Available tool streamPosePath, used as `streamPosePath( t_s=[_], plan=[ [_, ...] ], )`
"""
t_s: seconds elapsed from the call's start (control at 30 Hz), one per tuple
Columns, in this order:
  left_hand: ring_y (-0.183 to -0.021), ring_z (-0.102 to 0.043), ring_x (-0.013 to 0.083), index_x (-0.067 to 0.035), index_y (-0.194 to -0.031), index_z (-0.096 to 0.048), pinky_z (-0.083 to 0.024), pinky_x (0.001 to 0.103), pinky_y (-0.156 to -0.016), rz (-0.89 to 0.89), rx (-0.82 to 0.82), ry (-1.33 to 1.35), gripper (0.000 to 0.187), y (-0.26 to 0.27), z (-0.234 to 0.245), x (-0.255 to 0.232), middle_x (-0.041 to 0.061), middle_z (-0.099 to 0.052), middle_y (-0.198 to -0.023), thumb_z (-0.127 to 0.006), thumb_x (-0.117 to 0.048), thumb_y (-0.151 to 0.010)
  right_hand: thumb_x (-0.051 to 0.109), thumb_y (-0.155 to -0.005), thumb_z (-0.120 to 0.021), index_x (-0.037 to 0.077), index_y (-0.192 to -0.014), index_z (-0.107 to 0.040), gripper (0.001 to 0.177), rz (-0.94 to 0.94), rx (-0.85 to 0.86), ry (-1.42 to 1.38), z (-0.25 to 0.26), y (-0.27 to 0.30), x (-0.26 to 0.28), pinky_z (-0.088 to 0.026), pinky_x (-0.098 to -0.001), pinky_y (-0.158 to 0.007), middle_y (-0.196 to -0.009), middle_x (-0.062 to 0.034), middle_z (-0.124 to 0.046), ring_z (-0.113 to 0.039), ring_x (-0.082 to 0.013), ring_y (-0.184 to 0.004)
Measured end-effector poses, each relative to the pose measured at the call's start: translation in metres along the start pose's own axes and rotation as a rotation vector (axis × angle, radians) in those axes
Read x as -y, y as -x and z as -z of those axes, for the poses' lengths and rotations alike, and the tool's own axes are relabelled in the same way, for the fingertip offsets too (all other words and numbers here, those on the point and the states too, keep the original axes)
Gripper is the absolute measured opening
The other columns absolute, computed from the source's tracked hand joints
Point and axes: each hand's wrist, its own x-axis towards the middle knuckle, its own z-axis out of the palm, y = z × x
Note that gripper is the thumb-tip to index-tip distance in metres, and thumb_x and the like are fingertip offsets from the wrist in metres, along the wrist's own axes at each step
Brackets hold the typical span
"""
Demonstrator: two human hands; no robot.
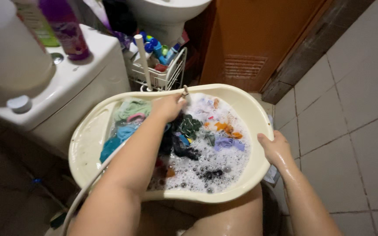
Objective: The person washes clothes by hand in a plastic basin, using a water hose to fill it and agitating the items in soapy water.
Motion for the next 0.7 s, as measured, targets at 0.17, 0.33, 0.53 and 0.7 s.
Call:
streamPosePath(
  t_s=[0.17,0.33,0.53,0.7],
  plan=[
    [-0.114,-0.067,0.0371,-0.028,-0.145,-0.054,-0.051,0.049,-0.097,-0.128,0.115,0.118,0.052,-0.018,-0.033,-0.051,0.017,-0.072,-0.121,-0.054,-0.048,-0.097,0.035,-0.089,-0.072,-0.003,-0.116,-0.068,0.046,0.024,-0.003,0.005,0.001,0.0,0.0,-0.057,-0.0431,-0.085,-0.104,-0.0244,-0.076,-0.075,-0.0344,-0.094],
    [-0.107,-0.071,0.0323,-0.022,-0.139,-0.057,-0.052,0.05,-0.092,-0.252,0.251,-0.017,0.043,0.012,-0.082,-0.091,0.014,-0.072,-0.116,-0.05,-0.029,-0.098,0.035,-0.087,-0.072,-0.003,-0.116,-0.067,0.048,-0.024,-0.002,-0.048,-0.003,-0.002,-0.005,-0.057,-0.0425,-0.084,-0.105,-0.0236,-0.076,-0.076,-0.0333,-0.093],
    [-0.105,-0.071,0.0358,-0.019,-0.123,-0.066,-0.054,0.052,-0.088,-0.35,0.258,-0.162,0.035,0.033,-0.092,-0.086,0.015,-0.074,-0.11,-0.056,-0.024,-0.091,0.035,-0.089,-0.072,-0.003,-0.116,-0.067,0.047,-0.001,0.015,-0.01,-0.006,-0.007,-0.019,-0.057,-0.0423,-0.085,-0.104,-0.0242,-0.076,-0.076,-0.0334,-0.093],
    [-0.111,-0.067,0.0376,-0.015,-0.118,-0.068,-0.049,0.053,-0.094,-0.323,0.249,-0.081,0.039,0.04,-0.042,-0.088,0.017,-0.073,-0.114,-0.059,-0.044,-0.094,0.038,-0.087,-0.074,-0.003,-0.115,-0.067,0.051,0.008,0.034,0.031,-0.018,-0.023,-0.04,-0.057,-0.0434,-0.087,-0.106,-0.0255,-0.075,-0.075,-0.0354,-0.097]
  ],
)
